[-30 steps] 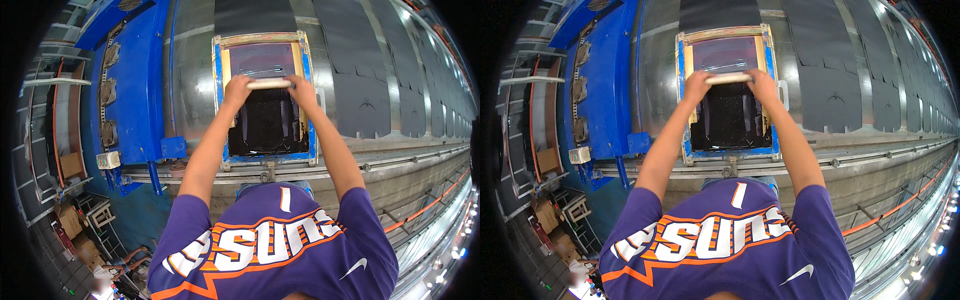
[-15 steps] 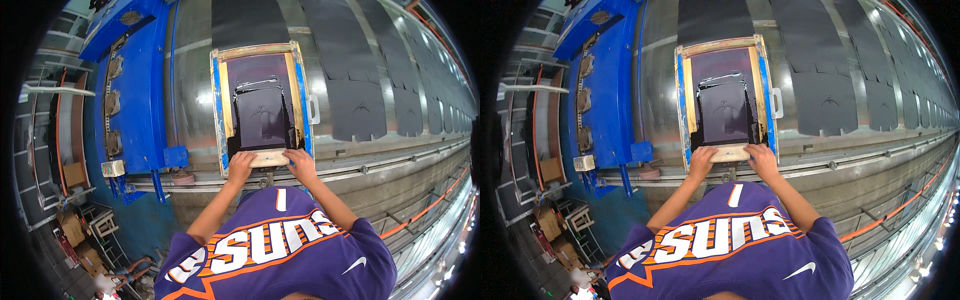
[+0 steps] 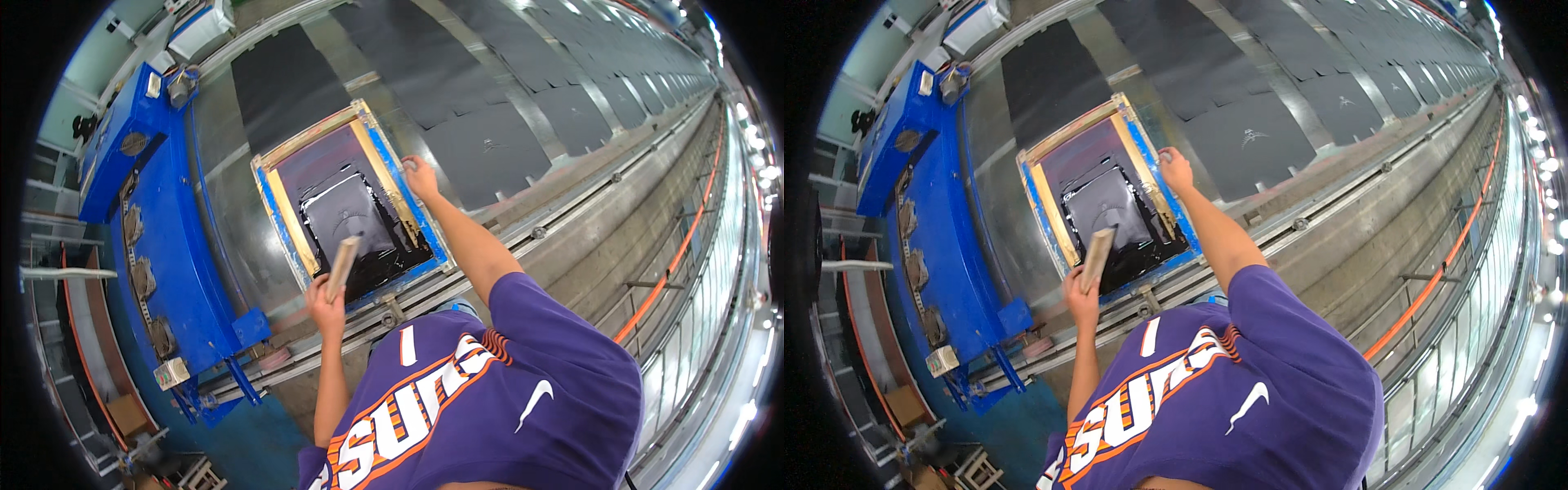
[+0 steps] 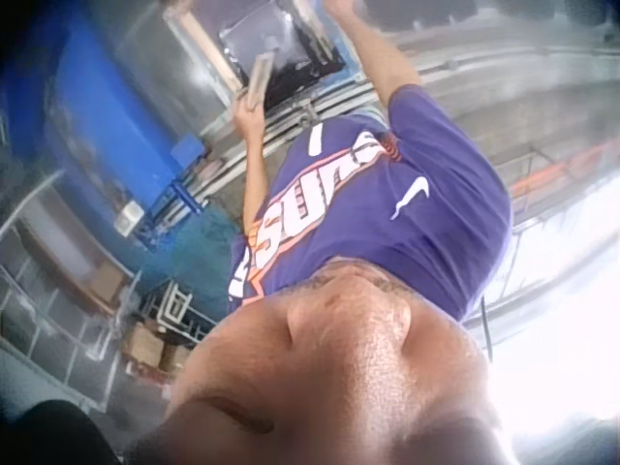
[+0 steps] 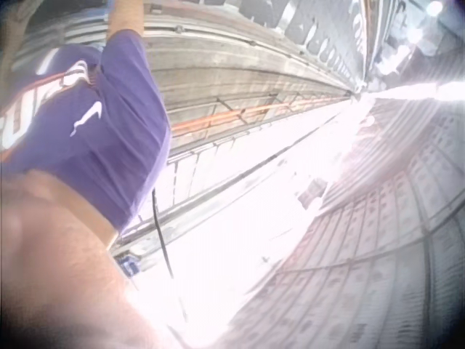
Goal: The person uses a squeegee to pull dark ink across a screen printing frame mounted on a large industrial machine. They repeatedly wipe the squeegee and re-apply pressure to the screen, ensuring the ink is evenly distributed across the mesh.
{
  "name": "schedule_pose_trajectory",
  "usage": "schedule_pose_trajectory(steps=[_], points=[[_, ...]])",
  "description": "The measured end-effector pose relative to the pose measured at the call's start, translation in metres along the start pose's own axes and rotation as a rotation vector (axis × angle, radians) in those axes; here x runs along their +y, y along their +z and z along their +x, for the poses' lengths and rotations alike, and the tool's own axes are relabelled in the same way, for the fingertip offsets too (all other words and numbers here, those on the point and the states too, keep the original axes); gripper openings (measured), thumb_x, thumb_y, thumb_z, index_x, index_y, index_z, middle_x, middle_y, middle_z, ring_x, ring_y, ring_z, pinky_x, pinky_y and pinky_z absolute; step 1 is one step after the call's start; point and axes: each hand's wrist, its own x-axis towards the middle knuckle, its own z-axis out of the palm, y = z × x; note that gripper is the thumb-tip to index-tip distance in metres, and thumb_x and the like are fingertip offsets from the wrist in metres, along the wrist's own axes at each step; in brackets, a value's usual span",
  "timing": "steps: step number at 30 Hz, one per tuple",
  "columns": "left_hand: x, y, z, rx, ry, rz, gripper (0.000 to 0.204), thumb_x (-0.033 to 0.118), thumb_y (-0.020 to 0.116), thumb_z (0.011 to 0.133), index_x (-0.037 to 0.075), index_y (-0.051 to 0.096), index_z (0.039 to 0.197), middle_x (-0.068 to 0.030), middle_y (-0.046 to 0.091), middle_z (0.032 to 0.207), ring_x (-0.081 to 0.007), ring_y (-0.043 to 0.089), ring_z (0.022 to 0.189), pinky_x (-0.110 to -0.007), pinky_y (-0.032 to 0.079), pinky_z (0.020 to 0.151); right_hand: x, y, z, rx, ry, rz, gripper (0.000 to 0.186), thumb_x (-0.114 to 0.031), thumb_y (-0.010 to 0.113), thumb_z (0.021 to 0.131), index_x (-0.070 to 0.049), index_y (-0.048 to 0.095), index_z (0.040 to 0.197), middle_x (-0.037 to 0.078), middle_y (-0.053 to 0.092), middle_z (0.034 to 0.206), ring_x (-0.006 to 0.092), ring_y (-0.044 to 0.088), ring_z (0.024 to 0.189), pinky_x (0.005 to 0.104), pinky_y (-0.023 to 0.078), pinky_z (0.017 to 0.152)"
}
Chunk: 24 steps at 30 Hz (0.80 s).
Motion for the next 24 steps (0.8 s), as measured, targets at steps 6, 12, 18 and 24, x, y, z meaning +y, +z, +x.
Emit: schedule_pose_trajectory(steps=[6, 12, 18, 24], points=[[-0.076, 0.01, 0.003, 0.377, -0.33, -0.386, 0.042, 0.029, 0.077, 0.091, -0.005, 0.069, 0.113, -0.015, 0.059, 0.136, -0.0244, 0.054, 0.126, -0.039, 0.047, 0.099, -0.039, -0.025, -0.015, 0.022, 0.018, 0.126, 0.025, -0.032, 0.059, 0.096, -0.017, 0.071, 0.112, 0.021, 0.072, 0.107, 0.0413, 0.067, 0.105, 0.0476, 0.051, 0.091], [-0.077, 0.006, 0.01, 0.322, -0.723, -0.977, 0.056, 0.034, 0.079, 0.09, -0.005, 0.062, 0.126, -0.011, 0.07, 0.114, -0.0191, 0.067, 0.1, -0.035, 0.054, 0.088, -0.041, -0.034, -0.018, 0.04, -0.153, 0.244, 0.021, -0.027, 0.062, 0.097, -0.013, 0.072, 0.11, 0.016, 0.073, 0.097, 0.0345, 0.069, 0.096, 0.0428, 0.052, 0.085], [-0.053, -0.021, 0.022, 0.311, -0.729, -1.15, 0.071, 0.041, 0.078, 0.089, -0.008, 0.054, 0.136, -0.0146, 0.065, 0.127, -0.0241, 0.065, 0.113, -0.039, 0.052, 0.097, -0.074, -0.065, -0.008, -0.217, 0.002, 0.63, 0.017, -0.017, 0.068, 0.096, -0.008, 0.071, 0.111, -0.004, 0.056, 0.075, 0.0045, 0.045, 0.061, 0.0224, 0.037, 0.053], [0.01, -0.104, -0.008, 0.465, -0.742, -1.135, 0.075, 0.046, 0.075, 0.091, -0.011, 0.053, 0.135, -0.0177, 0.064, 0.129, -0.0231, 0.065, 0.115, -0.036, 0.052, 0.098, -0.18, -0.097, -0.025, -0.583, 0.142, 0.836, 0.039, -0.023, 0.066, 0.099, -0.006, 0.057, 0.133, -0.005, 0.046, 0.074, 0.0023, 0.038, 0.057, 0.02, 0.031, 0.052]])
